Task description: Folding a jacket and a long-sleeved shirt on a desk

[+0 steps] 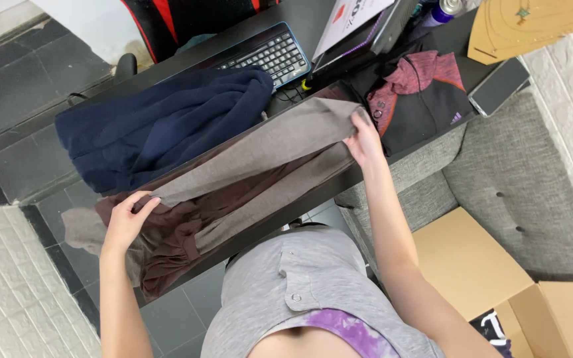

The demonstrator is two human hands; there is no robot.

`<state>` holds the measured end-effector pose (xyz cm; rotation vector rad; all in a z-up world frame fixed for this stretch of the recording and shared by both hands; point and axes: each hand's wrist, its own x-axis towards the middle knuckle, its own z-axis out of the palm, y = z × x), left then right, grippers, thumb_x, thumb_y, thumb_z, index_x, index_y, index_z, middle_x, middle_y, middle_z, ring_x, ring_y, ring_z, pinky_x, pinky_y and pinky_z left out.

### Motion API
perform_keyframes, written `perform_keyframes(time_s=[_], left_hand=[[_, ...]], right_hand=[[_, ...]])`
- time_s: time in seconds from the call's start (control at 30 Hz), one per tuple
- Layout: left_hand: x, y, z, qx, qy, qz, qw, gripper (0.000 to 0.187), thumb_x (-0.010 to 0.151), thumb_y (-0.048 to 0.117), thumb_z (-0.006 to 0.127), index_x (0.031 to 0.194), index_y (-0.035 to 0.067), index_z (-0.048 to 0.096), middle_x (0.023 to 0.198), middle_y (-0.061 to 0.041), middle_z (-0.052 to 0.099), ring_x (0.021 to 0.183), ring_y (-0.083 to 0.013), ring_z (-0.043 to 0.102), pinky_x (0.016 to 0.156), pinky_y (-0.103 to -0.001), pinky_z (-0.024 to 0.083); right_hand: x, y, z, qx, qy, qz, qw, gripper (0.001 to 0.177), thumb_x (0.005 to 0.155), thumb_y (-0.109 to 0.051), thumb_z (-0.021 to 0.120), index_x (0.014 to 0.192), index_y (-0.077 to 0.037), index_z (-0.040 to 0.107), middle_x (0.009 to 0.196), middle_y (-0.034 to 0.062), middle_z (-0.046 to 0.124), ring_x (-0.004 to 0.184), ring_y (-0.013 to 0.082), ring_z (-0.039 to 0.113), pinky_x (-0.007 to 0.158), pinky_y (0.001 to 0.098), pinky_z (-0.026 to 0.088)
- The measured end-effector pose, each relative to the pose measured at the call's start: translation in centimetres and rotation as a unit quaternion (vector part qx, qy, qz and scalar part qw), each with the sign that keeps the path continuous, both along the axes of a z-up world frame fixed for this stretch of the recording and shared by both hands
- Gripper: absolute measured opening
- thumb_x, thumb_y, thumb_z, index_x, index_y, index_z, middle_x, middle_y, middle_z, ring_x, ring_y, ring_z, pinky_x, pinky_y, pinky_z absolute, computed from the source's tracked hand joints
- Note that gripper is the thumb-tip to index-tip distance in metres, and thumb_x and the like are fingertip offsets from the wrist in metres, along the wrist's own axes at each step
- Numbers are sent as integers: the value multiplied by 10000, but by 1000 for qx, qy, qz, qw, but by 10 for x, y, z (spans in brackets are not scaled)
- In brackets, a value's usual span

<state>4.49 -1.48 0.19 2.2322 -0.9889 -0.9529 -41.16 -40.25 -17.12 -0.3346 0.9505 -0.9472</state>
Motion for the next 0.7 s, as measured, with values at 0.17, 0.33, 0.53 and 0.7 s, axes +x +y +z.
perform_keyframes(time_s=[0.17, 0.33, 0.53, 0.7], left_hand=[[-4, -4, -5, 36, -39, -17, 998, 410, 1041, 351, 731, 1303, 36, 732, 1288, -241, 711, 1289, -449, 607, 1077, -536, 493], [0, 18, -63, 90, -308, -93, 942, 421, 928, 426, 803, 1260, 179, 725, 1231, -69, 662, 1228, -303, 640, 1047, -519, 502], [-66, -58, -38, -98, -465, -159, 865, 560, 706, 287, 917, 1223, 205, 719, 1256, -39, 636, 1323, -262, 564, 1121, -498, 393], [-147, -180, -43, -224, -331, -301, 866, 580, 796, 134, 852, 1328, 139, 622, 1309, -115, 600, 1356, -329, 533, 1118, -518, 396]], right_hand=[[15, 10, 47, -64, 117, 75, 988, 263, 1058, -164, 644, 1314, -177, 701, 1109, 91, 742, 954, 208, 775, 825, 453, 699], [5, -6, 17, -172, 236, 69, 954, 234, 1089, -266, 599, 1272, -197, 729, 987, 45, 746, 806, 126, 759, 685, 267, 688], [18, 37, 54, -397, 532, 21, 748, 240, 1022, -96, 675, 1259, -114, 647, 1149, 124, 725, 1159, 303, 692, 1008, 438, 552], [4, 80, 56, -375, 653, 71, 654, 488, 949, -149, 765, 1383, -71, 558, 1303, 161, 566, 1277, 388, 570, 1090, 522, 481]])
